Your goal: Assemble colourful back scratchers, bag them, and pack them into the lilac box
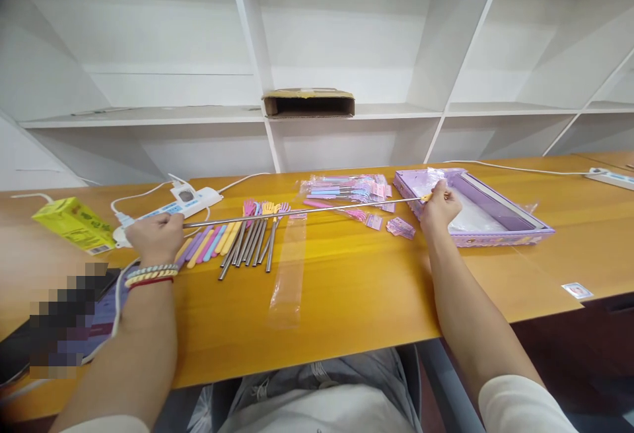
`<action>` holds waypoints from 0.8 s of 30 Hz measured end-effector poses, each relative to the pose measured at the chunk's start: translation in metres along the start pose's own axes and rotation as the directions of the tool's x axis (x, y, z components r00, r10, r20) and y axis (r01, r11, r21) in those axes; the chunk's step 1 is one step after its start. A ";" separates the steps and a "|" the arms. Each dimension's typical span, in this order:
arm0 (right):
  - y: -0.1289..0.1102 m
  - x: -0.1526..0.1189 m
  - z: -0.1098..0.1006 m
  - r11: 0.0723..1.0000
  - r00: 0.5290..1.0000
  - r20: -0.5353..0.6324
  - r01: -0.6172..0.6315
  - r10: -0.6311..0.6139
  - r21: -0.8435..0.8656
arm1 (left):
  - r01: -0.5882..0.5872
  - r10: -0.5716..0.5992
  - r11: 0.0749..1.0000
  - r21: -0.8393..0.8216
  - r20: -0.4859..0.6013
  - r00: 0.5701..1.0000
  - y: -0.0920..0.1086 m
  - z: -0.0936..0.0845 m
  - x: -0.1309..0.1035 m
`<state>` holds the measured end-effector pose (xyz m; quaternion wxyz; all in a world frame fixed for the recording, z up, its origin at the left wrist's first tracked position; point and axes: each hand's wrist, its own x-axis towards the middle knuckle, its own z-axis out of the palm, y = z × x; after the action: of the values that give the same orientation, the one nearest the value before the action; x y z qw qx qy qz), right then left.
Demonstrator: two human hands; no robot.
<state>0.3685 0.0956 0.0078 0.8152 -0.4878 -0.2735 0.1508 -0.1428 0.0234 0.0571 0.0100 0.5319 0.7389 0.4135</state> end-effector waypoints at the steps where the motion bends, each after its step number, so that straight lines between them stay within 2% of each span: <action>1: 0.002 -0.004 0.002 0.998 1.000 0.015 0.015 -0.014 -0.066 | -0.020 0.022 0.997 0.073 -0.020 1.000 0.002 0.005 0.000; 3: 0.005 -0.019 0.010 0.986 0.991 0.135 0.017 0.005 -0.166 | -0.110 0.125 0.956 0.272 -0.037 0.992 0.013 0.020 -0.003; 5: 0.005 -0.044 0.021 0.976 0.947 0.318 0.029 0.042 -0.216 | -0.224 0.234 0.894 0.388 0.023 0.972 0.033 0.037 -0.013; 8: 0.002 -0.087 0.036 0.971 0.809 0.584 0.077 0.072 -0.226 | -0.308 0.308 0.858 0.410 0.069 0.949 0.066 0.057 -0.036; 9: 0.001 -0.100 0.040 0.974 0.772 0.631 0.071 0.082 -0.214 | -0.306 0.306 0.857 0.415 0.070 0.950 0.075 0.061 -0.045; 11: -0.002 -0.122 0.045 0.983 0.725 0.681 0.034 0.100 -0.181 | -0.316 0.305 0.856 0.409 0.095 0.948 0.090 0.069 -0.061; 14: -0.006 -0.145 0.046 0.990 0.670 0.733 -0.015 0.116 -0.143 | -0.349 0.310 0.855 0.383 0.162 0.937 0.102 0.078 -0.080; 17: -0.009 -0.157 0.046 0.990 0.628 0.766 -0.066 0.138 -0.124 | -0.345 0.293 0.875 0.339 0.196 0.936 0.104 0.087 -0.089; 20: -0.011 -0.158 0.046 0.987 0.588 0.793 -0.113 0.161 -0.116 | -0.346 0.287 0.905 0.246 0.247 0.926 0.100 0.090 -0.087; 22: -0.011 -0.154 0.047 0.981 0.544 0.819 -0.155 0.180 -0.113 | -0.390 0.331 0.910 0.142 0.319 0.888 0.096 0.088 -0.084; 24: -0.010 -0.147 0.047 0.970 0.511 0.833 -0.215 0.211 -0.114 | -0.477 0.426 0.878 0.023 0.415 0.804 0.093 0.085 -0.082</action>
<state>0.2223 0.0491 -0.0101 0.5601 -0.3837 -0.5682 0.4650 0.0038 0.0173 0.0241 0.0274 0.7648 0.5974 0.2396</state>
